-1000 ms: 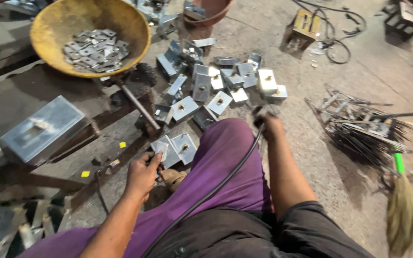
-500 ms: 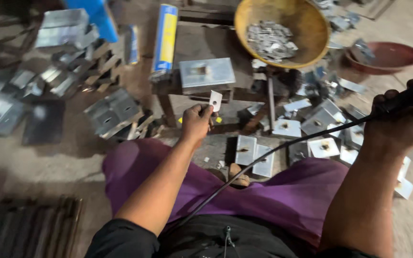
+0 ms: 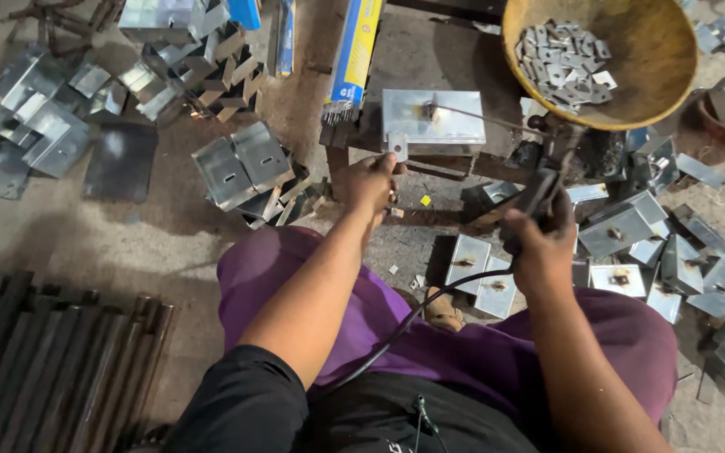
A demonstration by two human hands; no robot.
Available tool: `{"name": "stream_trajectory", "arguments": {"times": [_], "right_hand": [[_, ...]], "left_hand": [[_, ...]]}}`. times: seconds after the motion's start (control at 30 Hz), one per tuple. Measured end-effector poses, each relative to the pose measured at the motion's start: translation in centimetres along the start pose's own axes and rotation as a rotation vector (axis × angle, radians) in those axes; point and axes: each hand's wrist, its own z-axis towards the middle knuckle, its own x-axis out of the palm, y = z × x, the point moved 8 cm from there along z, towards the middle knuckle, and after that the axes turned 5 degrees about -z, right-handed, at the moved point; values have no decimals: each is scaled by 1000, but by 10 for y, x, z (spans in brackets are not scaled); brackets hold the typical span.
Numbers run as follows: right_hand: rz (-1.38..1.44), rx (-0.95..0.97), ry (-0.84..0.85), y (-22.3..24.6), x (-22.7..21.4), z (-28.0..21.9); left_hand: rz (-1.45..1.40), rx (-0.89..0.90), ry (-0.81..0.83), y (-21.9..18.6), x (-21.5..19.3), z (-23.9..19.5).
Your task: The person joins small metal pieces to larger metal brackets using an arc welding rod, periodically picking up new small plates from a yellow bowl and repositioning the brackets on the floor.
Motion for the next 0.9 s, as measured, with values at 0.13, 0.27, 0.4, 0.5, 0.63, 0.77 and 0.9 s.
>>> {"name": "stream_trajectory", "arguments": {"times": [0.13,0.27,0.4,0.5,0.63,0.77,0.9], "right_hand": [[-354,-276,95,22,41,-6],[-335,-243,65,9,40,-11],[-251,-290,54,16,21,-10],[-225,-224,51,22,17,-10],[-339,-242,74,31,24,-14],[-438,-218,99,25,26,-17],[-384,-151,111,14,26,-15]], "left_hand": [[116,120,-77,-10,-1,-5],[56,177,-8,-20,3,-12],[-23,221,21,-22,3,-15],[36,210,-2,-21,0,-12],[66,231,-12,-21,-1,-9],[106,253,-15,-22,-5,-10],[20,173,-34,-19,-2,-11]]}}
